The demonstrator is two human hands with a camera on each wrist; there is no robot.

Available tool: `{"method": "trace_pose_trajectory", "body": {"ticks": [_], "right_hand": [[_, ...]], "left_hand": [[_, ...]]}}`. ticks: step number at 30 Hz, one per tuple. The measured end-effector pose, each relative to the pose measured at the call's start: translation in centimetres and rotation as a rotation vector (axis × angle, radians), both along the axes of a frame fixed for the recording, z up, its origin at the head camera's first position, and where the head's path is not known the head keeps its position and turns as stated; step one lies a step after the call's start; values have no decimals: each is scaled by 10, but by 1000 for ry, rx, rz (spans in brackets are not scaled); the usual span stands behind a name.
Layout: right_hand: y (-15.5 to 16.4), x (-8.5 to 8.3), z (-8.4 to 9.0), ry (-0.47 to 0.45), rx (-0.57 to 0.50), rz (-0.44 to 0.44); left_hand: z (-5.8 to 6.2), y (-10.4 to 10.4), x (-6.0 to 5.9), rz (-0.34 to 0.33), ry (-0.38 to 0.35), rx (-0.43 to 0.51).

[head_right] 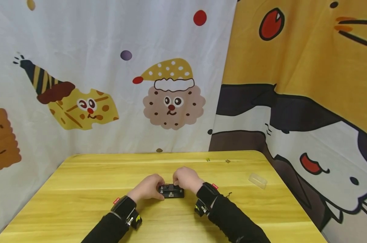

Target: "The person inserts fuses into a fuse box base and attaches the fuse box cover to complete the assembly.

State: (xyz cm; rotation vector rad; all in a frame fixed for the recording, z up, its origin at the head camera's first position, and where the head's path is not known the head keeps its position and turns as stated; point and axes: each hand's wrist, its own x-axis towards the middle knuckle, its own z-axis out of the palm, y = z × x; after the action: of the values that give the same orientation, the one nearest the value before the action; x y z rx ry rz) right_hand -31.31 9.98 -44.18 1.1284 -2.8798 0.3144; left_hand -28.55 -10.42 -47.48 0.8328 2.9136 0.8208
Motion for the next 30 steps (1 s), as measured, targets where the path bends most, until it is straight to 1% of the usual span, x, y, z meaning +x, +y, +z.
{"method": "trace_pose_trajectory", "body": {"ticks": [7,9,13,18,23,30], "right_hand": [[6,-2,-2,5,-32,39],[9,-2,-2,8,-43,31],[19,-4,-1,8,-76,-8],[36,-11,-3,23,-86,-60],[53,-23,-4,22,-88,-140],[80,-45,-3,93,-85,-239]], "left_hand": [[2,1,1,7,-3,-8],[3,1,2,6,-6,-7],[4,1,3,2,-4,-4],[4,0,3,11,-3,-14],[2,-1,3,18,-12,-17],[3,0,3,21,-14,-12]]}}
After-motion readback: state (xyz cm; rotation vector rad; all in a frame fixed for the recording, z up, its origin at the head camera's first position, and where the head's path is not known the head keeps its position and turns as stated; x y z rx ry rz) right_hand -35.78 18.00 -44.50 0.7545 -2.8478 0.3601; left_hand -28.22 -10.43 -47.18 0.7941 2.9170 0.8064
